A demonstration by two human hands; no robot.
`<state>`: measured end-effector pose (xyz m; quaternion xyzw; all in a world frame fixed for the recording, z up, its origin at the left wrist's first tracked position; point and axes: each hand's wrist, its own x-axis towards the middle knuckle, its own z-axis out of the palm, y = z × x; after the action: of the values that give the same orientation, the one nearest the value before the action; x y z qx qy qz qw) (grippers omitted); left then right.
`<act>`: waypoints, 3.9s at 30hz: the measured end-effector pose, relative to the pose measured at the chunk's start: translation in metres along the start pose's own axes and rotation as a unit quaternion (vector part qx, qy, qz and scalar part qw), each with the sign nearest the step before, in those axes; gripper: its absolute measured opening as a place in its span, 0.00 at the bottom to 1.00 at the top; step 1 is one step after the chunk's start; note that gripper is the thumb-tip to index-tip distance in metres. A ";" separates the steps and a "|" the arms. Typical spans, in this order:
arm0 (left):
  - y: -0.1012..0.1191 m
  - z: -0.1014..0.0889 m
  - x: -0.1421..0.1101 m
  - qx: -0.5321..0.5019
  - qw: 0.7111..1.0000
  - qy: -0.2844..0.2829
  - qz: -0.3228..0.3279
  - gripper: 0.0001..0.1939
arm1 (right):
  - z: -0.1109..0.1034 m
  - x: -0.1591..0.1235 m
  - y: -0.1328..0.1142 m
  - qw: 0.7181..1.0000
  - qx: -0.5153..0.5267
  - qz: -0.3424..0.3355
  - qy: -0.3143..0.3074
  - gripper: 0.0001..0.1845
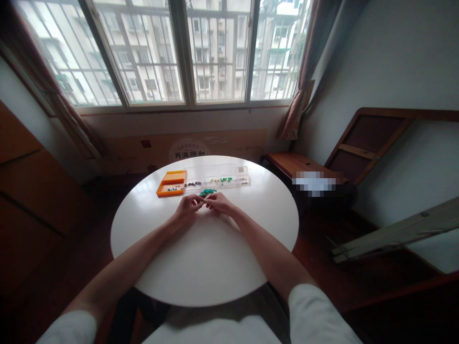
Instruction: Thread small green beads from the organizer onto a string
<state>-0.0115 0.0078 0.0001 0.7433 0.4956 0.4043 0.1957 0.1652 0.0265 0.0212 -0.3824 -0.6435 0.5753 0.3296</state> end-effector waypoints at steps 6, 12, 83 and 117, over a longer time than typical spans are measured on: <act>0.000 0.000 0.000 0.003 1.000 0.001 0.009 0.10 | 0.000 -0.001 -0.002 1.000 -0.004 -0.001 -0.001 0.09; -0.001 0.000 0.000 0.011 1.000 0.003 0.002 0.11 | 0.001 -0.002 -0.003 1.000 -0.007 0.004 0.004 0.09; 0.002 0.000 -0.001 0.004 1.000 -0.005 0.001 0.10 | 0.001 -0.001 -0.001 0.999 -0.009 0.022 0.023 0.11; 0.004 -0.001 -0.001 0.017 1.000 -0.004 -0.003 0.10 | 0.002 -0.001 -0.003 0.999 -0.010 0.027 0.033 0.06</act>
<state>-0.0105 0.0051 0.0028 0.7467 0.5041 0.3920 0.1862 0.1636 0.0245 0.0235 -0.4220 -0.6274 0.5646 0.3309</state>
